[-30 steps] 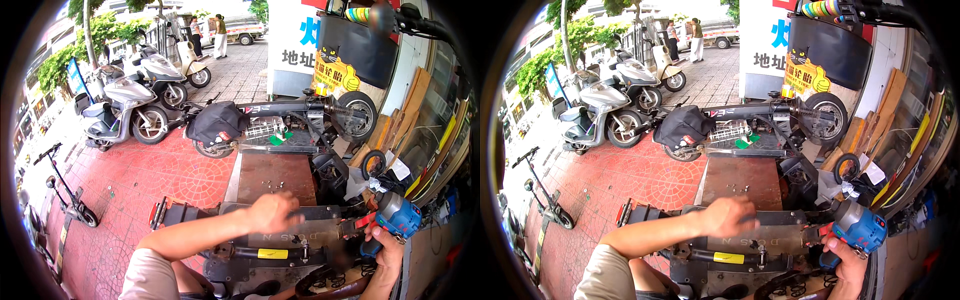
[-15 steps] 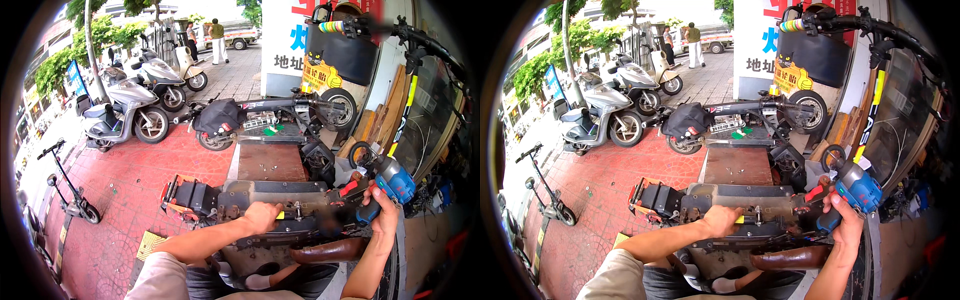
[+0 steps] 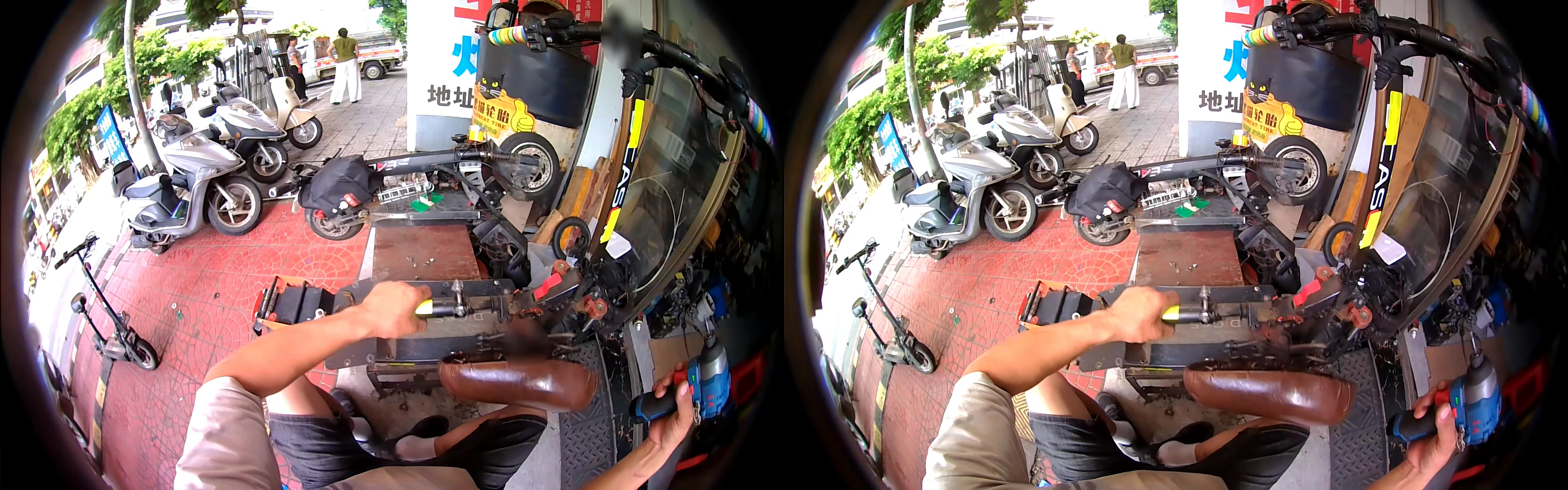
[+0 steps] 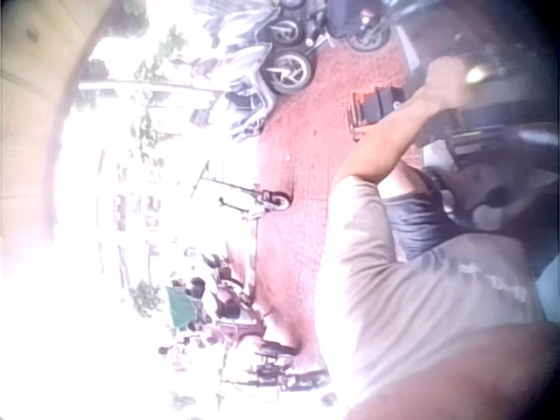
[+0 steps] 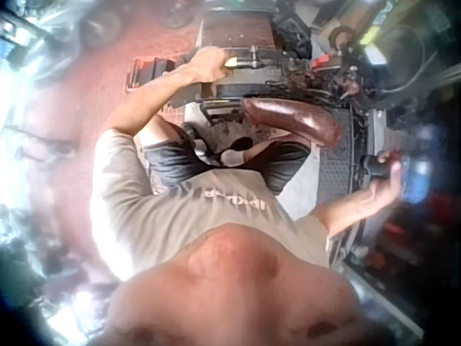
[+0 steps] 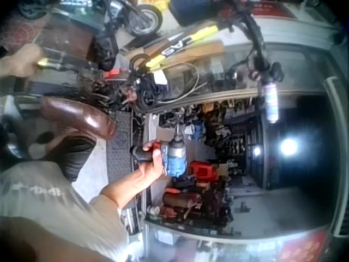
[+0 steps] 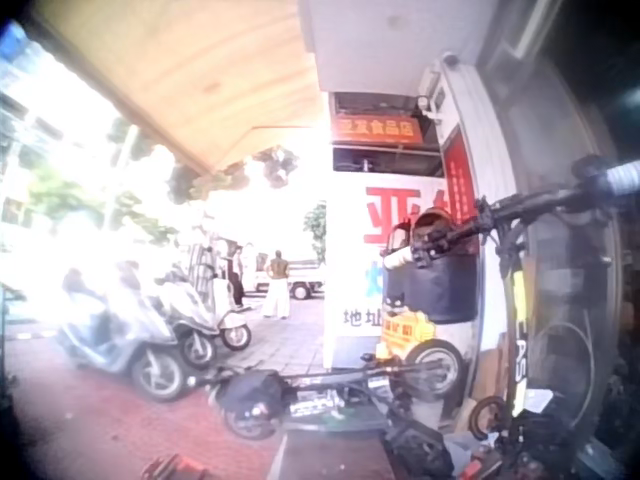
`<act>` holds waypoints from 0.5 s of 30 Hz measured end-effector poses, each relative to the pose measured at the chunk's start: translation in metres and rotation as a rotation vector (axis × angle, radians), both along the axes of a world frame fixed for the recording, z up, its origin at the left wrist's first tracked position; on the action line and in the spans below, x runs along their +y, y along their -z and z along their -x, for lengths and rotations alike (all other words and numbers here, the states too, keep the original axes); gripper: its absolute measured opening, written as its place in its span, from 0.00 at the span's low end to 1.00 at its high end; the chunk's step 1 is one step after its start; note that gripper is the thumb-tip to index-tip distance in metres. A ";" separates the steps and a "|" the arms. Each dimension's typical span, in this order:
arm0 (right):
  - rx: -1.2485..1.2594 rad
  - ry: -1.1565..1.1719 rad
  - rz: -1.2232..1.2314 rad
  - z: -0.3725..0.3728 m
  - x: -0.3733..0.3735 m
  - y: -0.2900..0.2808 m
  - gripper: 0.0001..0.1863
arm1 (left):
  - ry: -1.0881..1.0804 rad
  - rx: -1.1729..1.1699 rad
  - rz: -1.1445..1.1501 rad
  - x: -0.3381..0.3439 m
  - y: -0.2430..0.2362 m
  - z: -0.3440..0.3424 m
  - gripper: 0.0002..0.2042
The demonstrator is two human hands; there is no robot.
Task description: The person removes the top deck cover from an electric scooter using an impact driver and a screwdriver, then disconnects various electrical wires and connectors from the battery and controller by hand and with a small tool.
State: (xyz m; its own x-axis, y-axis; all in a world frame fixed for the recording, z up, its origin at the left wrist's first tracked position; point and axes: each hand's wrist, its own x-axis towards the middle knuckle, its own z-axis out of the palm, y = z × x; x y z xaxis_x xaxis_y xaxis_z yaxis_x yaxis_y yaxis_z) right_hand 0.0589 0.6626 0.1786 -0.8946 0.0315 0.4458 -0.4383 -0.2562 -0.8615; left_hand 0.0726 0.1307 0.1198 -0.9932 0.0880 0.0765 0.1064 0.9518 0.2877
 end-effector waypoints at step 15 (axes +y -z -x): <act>-0.186 -0.127 -0.074 0.001 -0.020 0.073 0.33 | -0.366 0.130 0.020 -0.129 -0.046 0.133 0.19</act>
State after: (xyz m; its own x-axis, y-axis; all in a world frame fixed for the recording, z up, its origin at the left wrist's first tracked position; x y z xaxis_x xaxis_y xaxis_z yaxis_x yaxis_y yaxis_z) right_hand 0.0574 0.6425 0.1056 -0.9562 -0.1128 0.2702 -0.2390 -0.2325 -0.9428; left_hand -0.0601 0.0014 0.1655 -0.9412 -0.2682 0.2055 -0.2074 0.9388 0.2751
